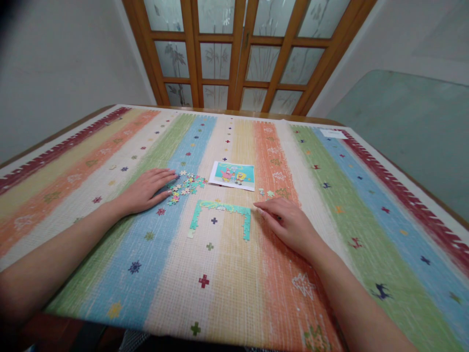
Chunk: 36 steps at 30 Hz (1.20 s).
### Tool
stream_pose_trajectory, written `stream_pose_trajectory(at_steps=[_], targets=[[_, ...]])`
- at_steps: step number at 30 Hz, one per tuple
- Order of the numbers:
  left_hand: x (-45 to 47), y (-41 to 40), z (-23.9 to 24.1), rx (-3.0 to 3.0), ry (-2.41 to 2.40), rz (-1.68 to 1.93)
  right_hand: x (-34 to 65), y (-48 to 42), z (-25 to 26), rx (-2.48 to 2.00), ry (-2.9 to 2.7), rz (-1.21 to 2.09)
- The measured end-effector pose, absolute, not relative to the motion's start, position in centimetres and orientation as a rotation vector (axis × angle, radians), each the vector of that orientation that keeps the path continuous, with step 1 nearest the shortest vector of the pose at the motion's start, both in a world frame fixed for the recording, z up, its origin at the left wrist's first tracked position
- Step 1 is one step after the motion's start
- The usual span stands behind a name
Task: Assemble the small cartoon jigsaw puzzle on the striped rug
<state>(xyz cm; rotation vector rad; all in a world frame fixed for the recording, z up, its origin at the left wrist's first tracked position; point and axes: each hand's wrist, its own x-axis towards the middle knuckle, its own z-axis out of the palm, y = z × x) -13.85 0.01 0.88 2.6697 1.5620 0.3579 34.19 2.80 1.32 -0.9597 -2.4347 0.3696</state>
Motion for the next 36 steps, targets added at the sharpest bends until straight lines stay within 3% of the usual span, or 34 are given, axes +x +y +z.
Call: stream_pose_trajectory(at_steps=[5, 19, 27, 36], targets=[[-13.9, 0.2, 1.1, 2.74, 1.304, 0.377, 34.2, 2.8, 1.3, -0.967, -2.438, 0.373], [-16.5, 1.2, 0.7, 2.496, 1.449, 0.795, 34.1, 2.7, 1.4, -0.969, -2.44, 0.364], [-15.2, 0.4, 0.9, 2.623, 1.269, 0.652, 34.1, 2.7, 1.3, -0.979, -2.439, 0.368], [-15.8, 0.3, 1.6, 2.453, 1.499, 0.856, 34.0, 2.7, 1.6, -0.964, -2.442, 0.366]])
